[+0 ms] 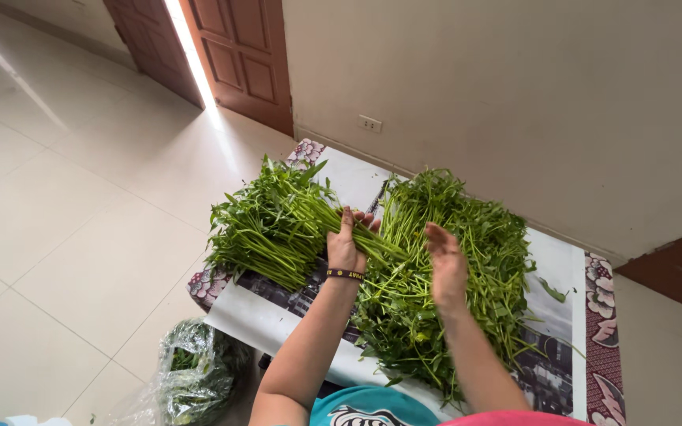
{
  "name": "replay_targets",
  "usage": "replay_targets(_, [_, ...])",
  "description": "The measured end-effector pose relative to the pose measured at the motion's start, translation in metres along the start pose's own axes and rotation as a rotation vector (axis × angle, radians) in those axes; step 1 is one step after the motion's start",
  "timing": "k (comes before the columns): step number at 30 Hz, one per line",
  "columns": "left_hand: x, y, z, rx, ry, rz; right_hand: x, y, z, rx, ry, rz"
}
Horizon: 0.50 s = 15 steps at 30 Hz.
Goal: The person sorts leafy green vegetables by hand, picking up small bundles from a large pile and placing them into a separate organized group on a table.
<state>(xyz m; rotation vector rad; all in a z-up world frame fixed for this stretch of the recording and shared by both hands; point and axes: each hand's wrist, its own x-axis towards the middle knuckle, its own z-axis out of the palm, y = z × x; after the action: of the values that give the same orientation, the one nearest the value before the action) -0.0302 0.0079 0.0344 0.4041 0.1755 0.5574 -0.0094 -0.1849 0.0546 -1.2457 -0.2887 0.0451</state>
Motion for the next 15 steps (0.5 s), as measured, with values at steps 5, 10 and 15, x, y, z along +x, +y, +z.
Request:
replay_targets(5, [-0.005,-0.006,-0.01,-0.079,-0.026,0.078,0.015,0.043,0.078,0.402,-0.012,0.112])
replay_targets(10, [-0.002,0.001,-0.033,-0.084,-0.033,0.131,0.032,0.084,0.107,0.512,-0.057,0.182])
replay_targets(15, [0.004,0.031,-0.044,-0.196,0.01,0.174,0.037,0.138,0.083,0.477,0.031,0.183])
